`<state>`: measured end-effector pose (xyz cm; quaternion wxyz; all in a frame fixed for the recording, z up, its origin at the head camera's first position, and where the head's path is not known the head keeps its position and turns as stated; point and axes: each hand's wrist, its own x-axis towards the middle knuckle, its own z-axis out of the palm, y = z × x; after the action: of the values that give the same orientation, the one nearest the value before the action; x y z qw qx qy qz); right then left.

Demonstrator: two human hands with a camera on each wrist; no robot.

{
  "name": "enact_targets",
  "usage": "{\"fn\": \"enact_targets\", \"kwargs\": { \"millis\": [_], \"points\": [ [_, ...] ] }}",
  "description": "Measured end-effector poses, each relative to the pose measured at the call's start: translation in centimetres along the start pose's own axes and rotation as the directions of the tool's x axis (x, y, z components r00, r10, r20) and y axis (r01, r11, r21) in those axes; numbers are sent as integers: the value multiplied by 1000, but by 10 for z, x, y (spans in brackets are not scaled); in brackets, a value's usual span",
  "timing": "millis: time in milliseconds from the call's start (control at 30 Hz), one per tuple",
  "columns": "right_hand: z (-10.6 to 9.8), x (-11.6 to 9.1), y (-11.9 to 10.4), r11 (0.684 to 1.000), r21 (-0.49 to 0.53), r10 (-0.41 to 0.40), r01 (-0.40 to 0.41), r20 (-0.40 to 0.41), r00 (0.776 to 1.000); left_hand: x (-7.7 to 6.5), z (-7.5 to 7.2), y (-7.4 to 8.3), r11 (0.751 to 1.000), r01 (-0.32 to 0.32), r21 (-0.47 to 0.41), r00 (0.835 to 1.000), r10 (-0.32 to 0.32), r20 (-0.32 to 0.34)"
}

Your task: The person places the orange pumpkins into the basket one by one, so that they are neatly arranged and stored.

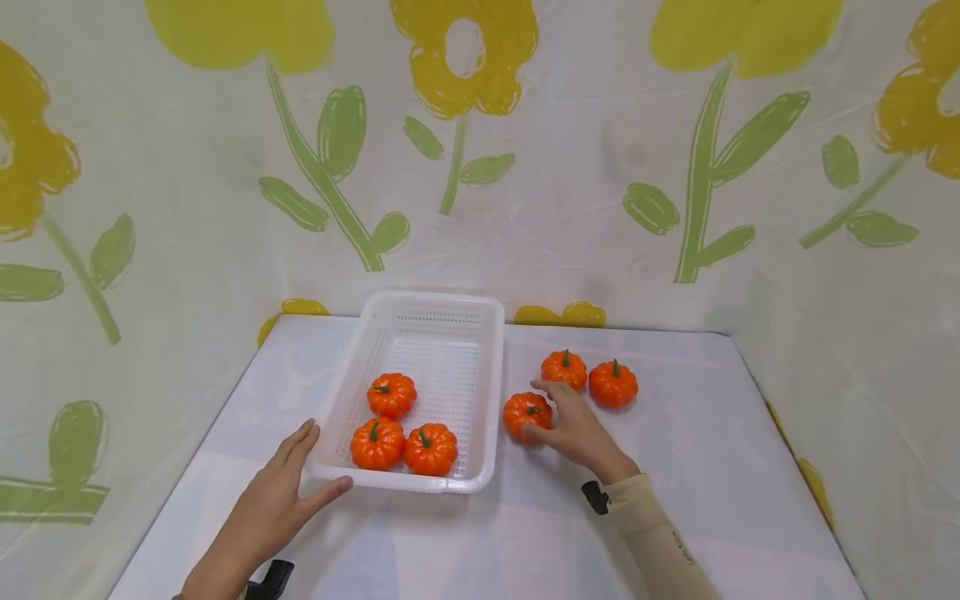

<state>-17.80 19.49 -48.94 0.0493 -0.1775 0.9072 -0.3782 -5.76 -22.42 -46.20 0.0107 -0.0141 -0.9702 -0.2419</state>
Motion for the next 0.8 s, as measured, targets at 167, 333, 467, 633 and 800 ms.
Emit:
{"fn": "enact_targets", "kwargs": {
  "millis": [167, 333, 467, 633, 800],
  "points": [
    [7, -2, 8, 1000, 16, 7, -8, 24, 1000, 0, 0, 0, 1000, -1, 2, 1000, 1, 0],
    [11, -4, 11, 998, 42, 49, -50, 34, 998, 0, 1, -1, 1000, -8, 3, 1000, 8, -1],
    [14, -4, 12, 997, 51, 60, -61, 18, 998, -1, 0, 0, 1000, 2, 3, 1000, -2, 4],
    [17, -3, 10, 995, 37, 94, -95, 3, 996, -1, 0, 0, 1000, 9, -2, 1000, -9, 6],
    [19, -1, 8, 992, 12, 123, -123, -19, 992, -1, 0, -1, 1000, 10, -5, 1000, -10, 5]
  ]
}}
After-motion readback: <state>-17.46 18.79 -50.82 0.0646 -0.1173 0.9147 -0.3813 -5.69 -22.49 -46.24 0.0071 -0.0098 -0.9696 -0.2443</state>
